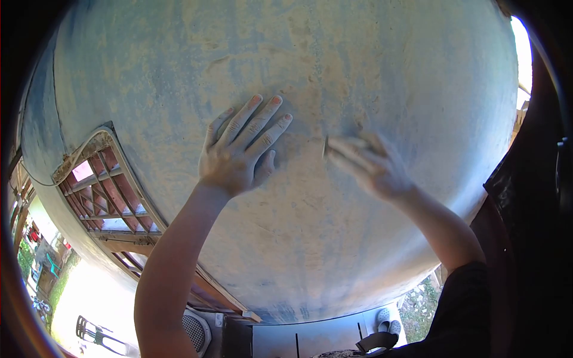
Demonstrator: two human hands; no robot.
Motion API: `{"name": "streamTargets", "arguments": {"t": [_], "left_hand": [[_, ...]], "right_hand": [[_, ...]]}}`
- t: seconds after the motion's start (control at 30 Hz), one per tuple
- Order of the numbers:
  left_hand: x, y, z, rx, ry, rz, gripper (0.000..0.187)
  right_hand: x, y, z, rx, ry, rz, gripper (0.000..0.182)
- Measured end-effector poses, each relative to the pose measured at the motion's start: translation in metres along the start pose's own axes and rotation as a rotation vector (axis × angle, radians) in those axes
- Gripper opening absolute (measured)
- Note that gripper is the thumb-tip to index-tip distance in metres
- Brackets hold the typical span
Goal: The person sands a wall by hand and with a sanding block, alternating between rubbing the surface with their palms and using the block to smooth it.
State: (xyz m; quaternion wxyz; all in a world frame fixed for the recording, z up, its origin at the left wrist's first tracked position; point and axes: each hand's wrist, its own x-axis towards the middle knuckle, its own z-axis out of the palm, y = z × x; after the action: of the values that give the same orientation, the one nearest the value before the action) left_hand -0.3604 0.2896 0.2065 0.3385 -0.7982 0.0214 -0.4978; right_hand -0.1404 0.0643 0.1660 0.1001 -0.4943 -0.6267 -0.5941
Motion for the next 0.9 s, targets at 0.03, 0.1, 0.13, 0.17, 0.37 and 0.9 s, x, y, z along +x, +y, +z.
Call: {"name": "streamTargets", "arguments": {"t": [0.03,0.1,0.13,0.17,0.37,0.9], "left_hand": [[0.0,0.001,0.0,-0.006,0.0,0.004,0.062],[-0.001,0.0,0.0,0.008,-0.017,-0.006,0.062],[-0.002,0.0,0.0,0.005,-0.017,-0.003,0.062],[-0.003,0.001,0.0,0.001,-0.011,0.001,0.061],[-0.007,0.0,0.001,0.02,-0.014,0.017,0.059],[-0.011,0.004,0.003,0.012,0.024,-0.005,0.055]], "right_hand": [[0.005,0.003,-0.001,-0.002,-0.004,0.005,0.038],[0.015,0.002,-0.001,0.063,0.081,0.125,0.042],[0.009,-0.003,0.003,0.061,0.08,0.128,0.042],[-0.002,-0.013,0.01,0.081,0.015,0.038,0.04],[0.014,0.015,-0.003,0.059,-0.036,-0.16,0.04],[0.024,0.021,-0.009,-0.097,0.053,-0.094,0.03]]}}
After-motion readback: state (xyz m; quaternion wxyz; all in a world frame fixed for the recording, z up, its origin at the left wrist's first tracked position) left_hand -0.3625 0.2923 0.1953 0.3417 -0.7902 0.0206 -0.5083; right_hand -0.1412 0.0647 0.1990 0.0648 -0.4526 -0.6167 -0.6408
